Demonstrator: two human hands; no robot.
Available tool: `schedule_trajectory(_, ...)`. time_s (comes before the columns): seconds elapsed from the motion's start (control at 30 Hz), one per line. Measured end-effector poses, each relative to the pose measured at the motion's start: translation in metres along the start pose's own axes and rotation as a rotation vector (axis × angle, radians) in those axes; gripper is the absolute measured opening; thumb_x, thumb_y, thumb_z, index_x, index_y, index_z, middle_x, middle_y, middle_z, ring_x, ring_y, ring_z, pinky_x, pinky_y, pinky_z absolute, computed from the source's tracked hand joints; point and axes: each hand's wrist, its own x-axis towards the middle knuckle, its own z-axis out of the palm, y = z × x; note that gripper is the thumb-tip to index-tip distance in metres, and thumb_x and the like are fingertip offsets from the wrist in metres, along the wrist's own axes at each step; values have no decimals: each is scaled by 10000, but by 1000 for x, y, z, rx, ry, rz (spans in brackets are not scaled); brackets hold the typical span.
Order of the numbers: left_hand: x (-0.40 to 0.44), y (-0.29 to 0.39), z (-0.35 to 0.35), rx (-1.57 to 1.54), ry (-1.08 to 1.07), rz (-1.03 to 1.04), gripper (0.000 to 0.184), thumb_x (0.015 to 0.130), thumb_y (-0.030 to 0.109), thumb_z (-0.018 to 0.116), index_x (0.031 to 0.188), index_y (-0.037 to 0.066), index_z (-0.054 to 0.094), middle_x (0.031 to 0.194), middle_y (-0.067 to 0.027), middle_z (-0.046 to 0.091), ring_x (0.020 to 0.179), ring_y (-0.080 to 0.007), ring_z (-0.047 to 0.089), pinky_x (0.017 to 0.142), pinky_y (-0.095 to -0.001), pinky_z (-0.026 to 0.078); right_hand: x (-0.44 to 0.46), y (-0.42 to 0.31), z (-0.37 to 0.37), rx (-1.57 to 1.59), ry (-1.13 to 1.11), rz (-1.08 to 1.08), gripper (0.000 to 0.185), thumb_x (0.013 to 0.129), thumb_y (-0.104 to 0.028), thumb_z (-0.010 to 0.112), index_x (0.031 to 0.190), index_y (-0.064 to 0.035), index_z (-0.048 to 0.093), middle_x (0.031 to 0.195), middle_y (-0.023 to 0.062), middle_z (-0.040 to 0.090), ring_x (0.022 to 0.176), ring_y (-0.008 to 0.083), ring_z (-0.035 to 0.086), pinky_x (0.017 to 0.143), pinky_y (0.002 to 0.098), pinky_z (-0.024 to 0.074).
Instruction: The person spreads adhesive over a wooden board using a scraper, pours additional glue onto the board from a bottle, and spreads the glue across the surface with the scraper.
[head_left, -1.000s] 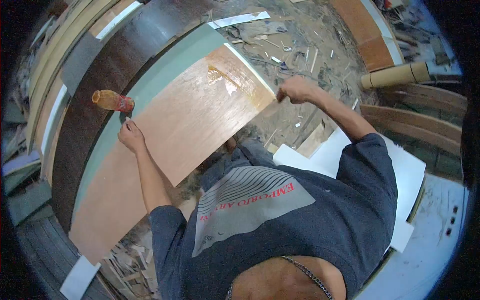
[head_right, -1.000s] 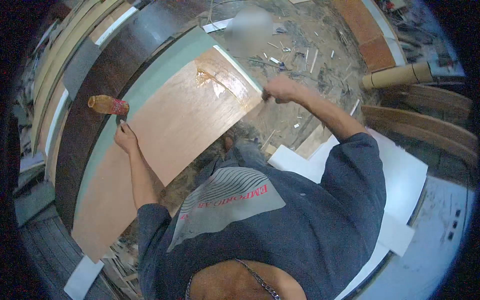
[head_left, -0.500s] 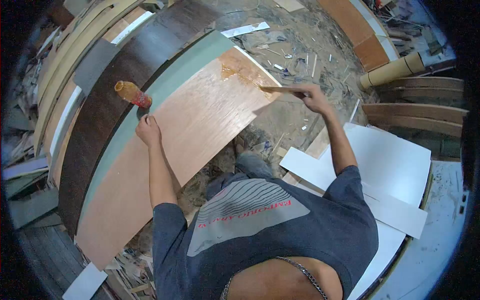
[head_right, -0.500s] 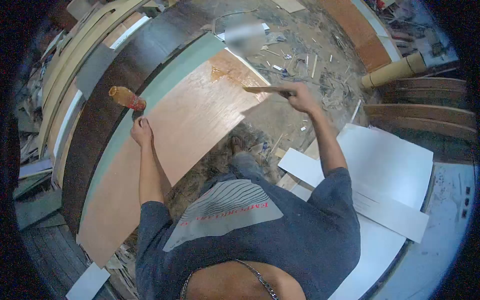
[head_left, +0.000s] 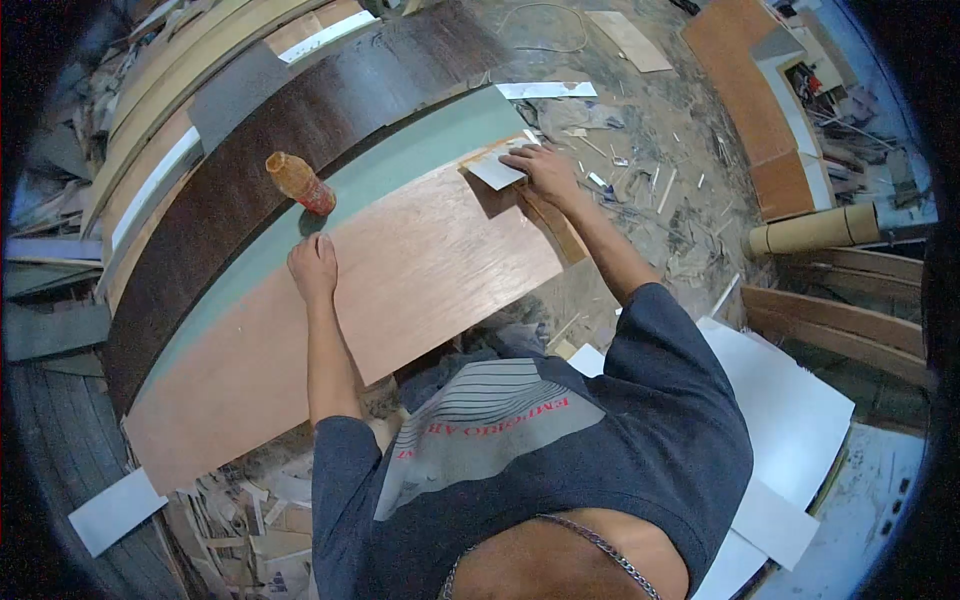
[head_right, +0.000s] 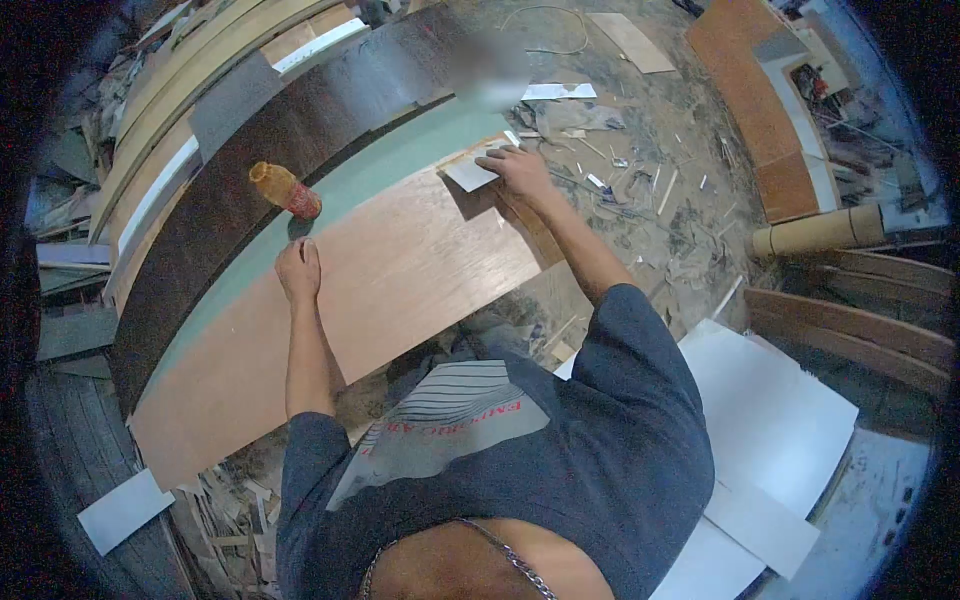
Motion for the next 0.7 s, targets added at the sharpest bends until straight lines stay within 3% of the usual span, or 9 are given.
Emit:
schedule_trajectory(0.27, -1, 2, 3, 37, 11, -5, 287, 943, 289, 579, 1057, 42, 670, 1045, -162, 675, 1041, -341, 594, 983, -464, 392, 11, -19, -1, 44, -65, 27, 447, 806, -162, 626, 1250, -192, 656, 1224, 46, 653, 1179, 239, 582, 965, 347, 484)
schedule_trajectory(0.3, -1, 1, 3, 41, 9, -4, 287, 943, 289, 579, 1057, 42, 670, 1045, -162, 675, 1041, -341, 594, 983, -464, 392, 5, -15, 6, 36, 9, -62, 405, 764, -178, 677, 1169, -189, 670, 1107, 11, 670, 1061, 225, 607, 940, 402, 452)
schedule_trajectory(0.4, 1, 2, 4, 50, -20, -40, 290, 944, 291, 579, 1055, 39, 672, 1045, -164, 676, 1036, -340, 596, 988, -458, 390, -31, -43, 1, -46, -8, -143, 383, 790, -159, 645, 1171, -186, 670, 1119, 17, 668, 1075, 230, 605, 978, 411, 448)
schedule_trajectory(0.53, 0, 6, 2, 65, -6, -17, 289, 946, 292, 576, 1053, 42, 674, 1038, -165, 674, 1027, -341, 596, 982, -454, 393, -60, -100, -37, 146, -189, -350, 365, 822, -115, 610, 1167, -212, 677, 1136, 35, 661, 1109, 230, 604, 1008, 425, 441)
schedule_trajectory(0.6, 0, 5, 0, 64, -16, -20, 287, 947, 292, 574, 1055, 45, 674, 1037, -164, 674, 1025, -341, 595, 981, -453, 394, -53, -102, -44, 180, -228, -343, 374, 835, -103, 608, 1181, -224, 680, 1148, 51, 665, 1115, 239, 612, 991, 419, 455)
schedule_trajectory(0.7, -1, 8, 0, 61, -18, -44, 287, 947, 294, 568, 1060, 52, 674, 1036, -160, 673, 1023, -343, 593, 979, -454, 394, -12, -56, -25, 159, -60, -4, 374, 822, -112, 600, 1168, -207, 706, 1119, 90, 706, 1082, 290, 649, 923, 419, 507)
